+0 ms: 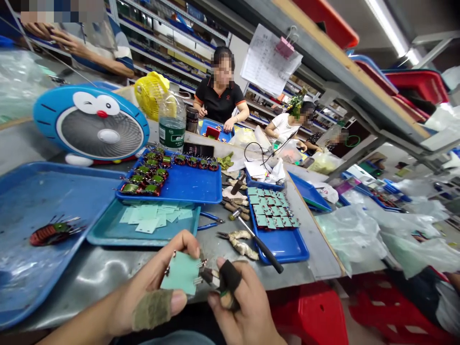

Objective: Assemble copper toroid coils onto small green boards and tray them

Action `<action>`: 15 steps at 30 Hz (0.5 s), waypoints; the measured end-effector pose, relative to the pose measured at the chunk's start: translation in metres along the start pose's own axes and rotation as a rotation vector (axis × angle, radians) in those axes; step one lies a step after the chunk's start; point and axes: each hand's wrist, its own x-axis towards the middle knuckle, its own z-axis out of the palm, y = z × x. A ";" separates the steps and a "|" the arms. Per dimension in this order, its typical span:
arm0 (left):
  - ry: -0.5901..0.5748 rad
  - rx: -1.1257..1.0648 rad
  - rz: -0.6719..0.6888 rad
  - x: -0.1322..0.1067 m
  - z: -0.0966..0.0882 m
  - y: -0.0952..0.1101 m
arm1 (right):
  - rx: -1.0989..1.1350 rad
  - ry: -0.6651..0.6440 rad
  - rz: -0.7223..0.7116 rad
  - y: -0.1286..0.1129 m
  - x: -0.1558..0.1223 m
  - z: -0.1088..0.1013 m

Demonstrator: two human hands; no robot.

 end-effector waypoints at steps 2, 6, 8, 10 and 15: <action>-0.004 -0.014 0.006 0.000 0.001 0.001 | 0.001 0.015 -0.013 0.002 0.003 -0.003; 0.019 -0.033 0.019 -0.002 0.004 0.000 | -0.050 -0.023 -0.061 0.006 0.003 -0.005; 0.051 -0.047 0.030 -0.002 0.006 -0.004 | -0.053 -0.001 -0.025 0.007 0.002 -0.006; 0.083 -0.086 0.054 -0.002 0.007 -0.009 | -0.078 0.015 -0.010 0.007 0.002 -0.006; 0.122 -0.201 0.101 -0.003 0.011 -0.022 | -0.103 -0.026 -0.042 0.009 0.002 -0.009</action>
